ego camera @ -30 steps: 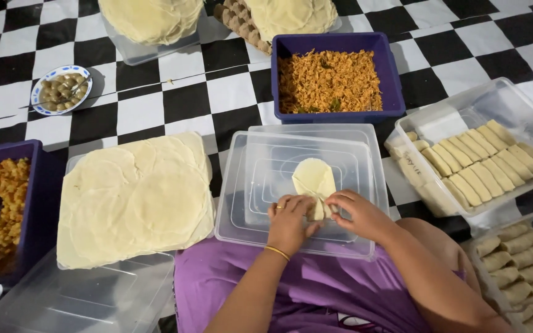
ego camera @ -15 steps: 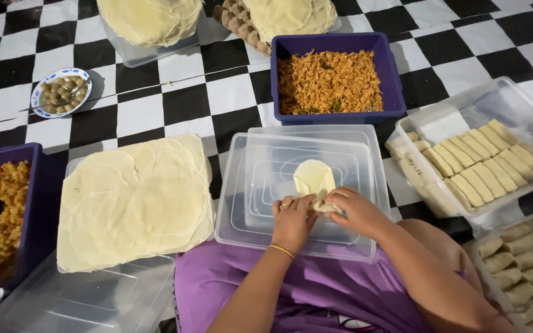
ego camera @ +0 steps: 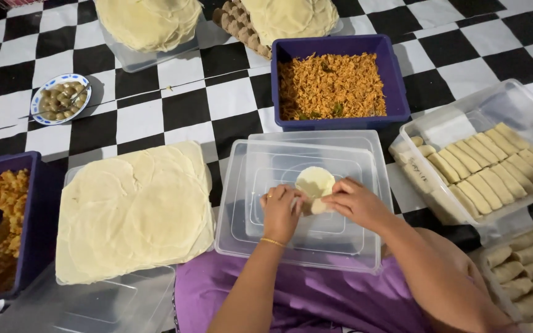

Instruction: Assembling spring rolls by placing filling on wrappers and rolling them into cylinders

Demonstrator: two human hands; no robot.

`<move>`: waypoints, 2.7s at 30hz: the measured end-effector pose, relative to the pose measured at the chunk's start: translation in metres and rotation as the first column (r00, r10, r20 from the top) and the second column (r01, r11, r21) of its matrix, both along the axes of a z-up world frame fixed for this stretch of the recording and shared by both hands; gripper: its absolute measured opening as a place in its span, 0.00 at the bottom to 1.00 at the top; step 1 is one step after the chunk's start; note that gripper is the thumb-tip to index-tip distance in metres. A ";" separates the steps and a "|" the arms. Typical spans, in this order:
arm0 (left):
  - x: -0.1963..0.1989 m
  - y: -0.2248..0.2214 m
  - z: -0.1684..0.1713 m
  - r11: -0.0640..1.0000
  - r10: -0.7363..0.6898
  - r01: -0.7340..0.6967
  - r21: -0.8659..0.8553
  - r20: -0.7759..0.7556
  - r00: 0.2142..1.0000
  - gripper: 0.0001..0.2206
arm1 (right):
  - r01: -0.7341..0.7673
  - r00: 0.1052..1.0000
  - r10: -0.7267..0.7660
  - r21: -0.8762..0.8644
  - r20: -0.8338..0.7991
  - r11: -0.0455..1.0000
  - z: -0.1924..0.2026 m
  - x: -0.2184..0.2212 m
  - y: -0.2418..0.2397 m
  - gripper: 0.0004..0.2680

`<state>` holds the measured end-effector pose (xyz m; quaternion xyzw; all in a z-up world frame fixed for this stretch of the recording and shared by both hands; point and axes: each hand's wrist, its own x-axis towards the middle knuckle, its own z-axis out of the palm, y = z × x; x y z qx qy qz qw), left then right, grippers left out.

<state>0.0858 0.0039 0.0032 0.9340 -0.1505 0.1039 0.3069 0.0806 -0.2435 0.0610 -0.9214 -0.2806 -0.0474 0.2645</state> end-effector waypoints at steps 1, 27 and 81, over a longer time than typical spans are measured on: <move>-0.004 0.002 0.016 1.000 -0.001 0.001 0.004 -0.003 1.000 0.04 | 0.001 1.000 -0.001 0.004 -0.003 1.000 0.004 0.000 -0.002 0.05; 0.036 -0.006 0.047 0.878 -0.183 0.259 0.403 -0.218 0.959 0.15 | -0.039 0.982 -0.041 -0.417 -0.183 0.908 0.034 0.047 0.006 0.14; 0.078 0.014 0.057 -0.422 -0.783 -0.751 -0.508 -0.214 0.584 0.43 | 0.044 0.907 -0.087 0.113 0.412 0.993 0.026 0.055 0.058 0.04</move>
